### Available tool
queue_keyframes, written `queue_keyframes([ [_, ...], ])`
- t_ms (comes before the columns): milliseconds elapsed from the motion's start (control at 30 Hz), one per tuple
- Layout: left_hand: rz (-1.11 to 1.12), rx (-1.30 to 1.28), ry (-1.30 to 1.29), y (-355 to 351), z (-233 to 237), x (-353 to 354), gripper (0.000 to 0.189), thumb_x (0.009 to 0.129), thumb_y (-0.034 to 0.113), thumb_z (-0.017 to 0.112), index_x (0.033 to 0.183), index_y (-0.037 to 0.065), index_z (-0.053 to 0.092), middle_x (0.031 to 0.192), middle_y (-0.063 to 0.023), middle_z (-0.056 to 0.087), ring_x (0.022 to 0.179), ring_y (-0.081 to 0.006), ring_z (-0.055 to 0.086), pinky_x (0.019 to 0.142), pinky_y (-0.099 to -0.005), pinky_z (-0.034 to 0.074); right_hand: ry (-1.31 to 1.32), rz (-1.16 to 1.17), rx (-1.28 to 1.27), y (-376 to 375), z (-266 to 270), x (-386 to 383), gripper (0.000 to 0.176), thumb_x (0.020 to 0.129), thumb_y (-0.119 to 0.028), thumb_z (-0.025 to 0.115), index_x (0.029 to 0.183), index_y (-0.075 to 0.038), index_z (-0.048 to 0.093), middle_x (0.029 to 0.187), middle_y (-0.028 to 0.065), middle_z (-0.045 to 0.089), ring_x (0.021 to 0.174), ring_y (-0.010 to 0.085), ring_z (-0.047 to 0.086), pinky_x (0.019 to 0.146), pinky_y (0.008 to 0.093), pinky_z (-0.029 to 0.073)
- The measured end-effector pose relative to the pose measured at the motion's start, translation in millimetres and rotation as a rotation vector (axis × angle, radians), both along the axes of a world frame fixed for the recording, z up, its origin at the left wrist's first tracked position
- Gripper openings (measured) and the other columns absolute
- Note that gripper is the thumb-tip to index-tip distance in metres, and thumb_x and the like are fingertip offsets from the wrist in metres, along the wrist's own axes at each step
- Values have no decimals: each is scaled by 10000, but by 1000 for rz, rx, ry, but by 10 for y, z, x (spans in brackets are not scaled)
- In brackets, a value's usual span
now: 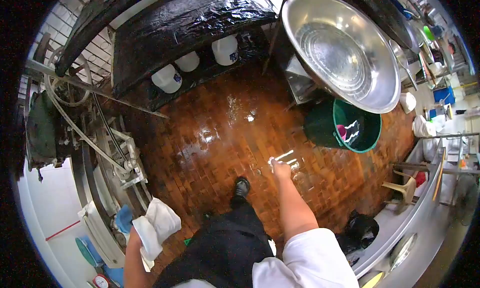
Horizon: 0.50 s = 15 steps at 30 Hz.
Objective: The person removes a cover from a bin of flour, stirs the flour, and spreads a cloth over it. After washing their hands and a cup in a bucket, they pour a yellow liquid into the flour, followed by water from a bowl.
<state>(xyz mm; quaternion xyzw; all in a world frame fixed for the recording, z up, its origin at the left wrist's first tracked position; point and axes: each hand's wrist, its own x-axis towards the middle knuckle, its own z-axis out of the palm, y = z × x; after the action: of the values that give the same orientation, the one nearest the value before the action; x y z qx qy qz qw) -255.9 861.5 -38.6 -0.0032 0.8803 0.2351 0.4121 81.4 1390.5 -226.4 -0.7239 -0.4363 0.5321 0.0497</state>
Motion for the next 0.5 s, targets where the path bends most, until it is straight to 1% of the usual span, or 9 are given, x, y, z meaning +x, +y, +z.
queue_keyframes([
  [67, 4, 26, -9, 85, 16, -88, 264, 867, 203, 617, 1073, 39, 637, 1062, -82, 650, 951, -188, 592, 843, -362, 481, 177, -88, -114, 155, -153, -3, 342, 761, -329, 712, 741, 8, 650, 725, 89, 659, 680, 201, 626, 617, 342, 485],
  [133, -240, 43, 30, 298, 93, -198, 216, 855, 199, 611, 1004, 48, 654, 1002, -100, 670, 912, -208, 615, 798, -369, 496, 71, 184, -3, 339, 614, -322, 343, 754, -329, 719, 801, 10, 687, 788, 112, 685, 748, 216, 648, 668, 342, 500],
  [167, -267, 56, 26, 296, 36, -283, 216, 855, 199, 611, 1004, 48, 654, 1002, -100, 670, 912, -208, 615, 798, -369, 496, 241, 232, 78, 391, 143, -266, 417, 729, -331, 753, 945, 22, 691, 904, 146, 698, 844, 240, 660, 758, 339, 507],
  [200, -318, 82, 75, 232, -116, -436, 216, 856, 214, 602, 983, 48, 657, 984, -113, 675, 899, -216, 623, 784, -371, 498, -36, 466, 56, 475, 335, -400, 654, 708, -278, 786, 1250, -9, 540, 1088, 137, 657, 916, 191, 640, 817, 325, 513],
  [233, -379, 114, 117, 290, -257, -565, 220, 856, 229, 593, 963, 48, 660, 966, -125, 679, 886, -223, 631, 770, -373, 501, -95, 620, 244, 444, 5, -442, 785, 688, -300, 803, 1320, 6, 452, 1225, 181, 582, 1078, 241, 589, 905, 335, 486],
  [267, -462, 79, 145, 465, -236, -664, 262, 862, 266, 577, 968, 40, 655, 980, -155, 676, 900, -234, 638, 774, -379, 500, -97, 585, 99, 456, 756, -581, 914, 680, -308, 808, 1388, 31, 341, 1348, 207, 480, 1204, 286, 509, 976, 341, 443],
  [333, -755, -16, 185, 1114, 48, -669, 266, 870, 272, 571, 973, 40, 652, 982, -146, 676, 899, -232, 636, 776, -383, 500, -26, 431, 77, 353, 1171, -590, 1014, 683, -353, 790, 1440, 34, 237, 1413, 225, 406, 1273, 315, 452, 1037, 361, 386],
  [400, -1043, -105, 260, 1538, 93, -613, 271, 878, 278, 565, 978, 41, 649, 983, -137, 675, 899, -229, 634, 778, -387, 500, -8, 283, 113, 106, 1455, -470, 937, 716, -400, 737, 1425, 19, 292, 1422, 227, 392, 1299, 323, 420, 1076, 364, 339],
  [500, -577, 202, -107, 1628, -287, -851, 294, 920, 329, 522, 974, 68, 646, 946, -79, 656, 831, -219, 612, 723, -393, 506, -93, 76, 304, -594, 1274, -53, 872, 735, -375, 684, 1408, 32, 308, 1372, 258, 434, 1236, 354, 473, 1038, 376, 385],
])
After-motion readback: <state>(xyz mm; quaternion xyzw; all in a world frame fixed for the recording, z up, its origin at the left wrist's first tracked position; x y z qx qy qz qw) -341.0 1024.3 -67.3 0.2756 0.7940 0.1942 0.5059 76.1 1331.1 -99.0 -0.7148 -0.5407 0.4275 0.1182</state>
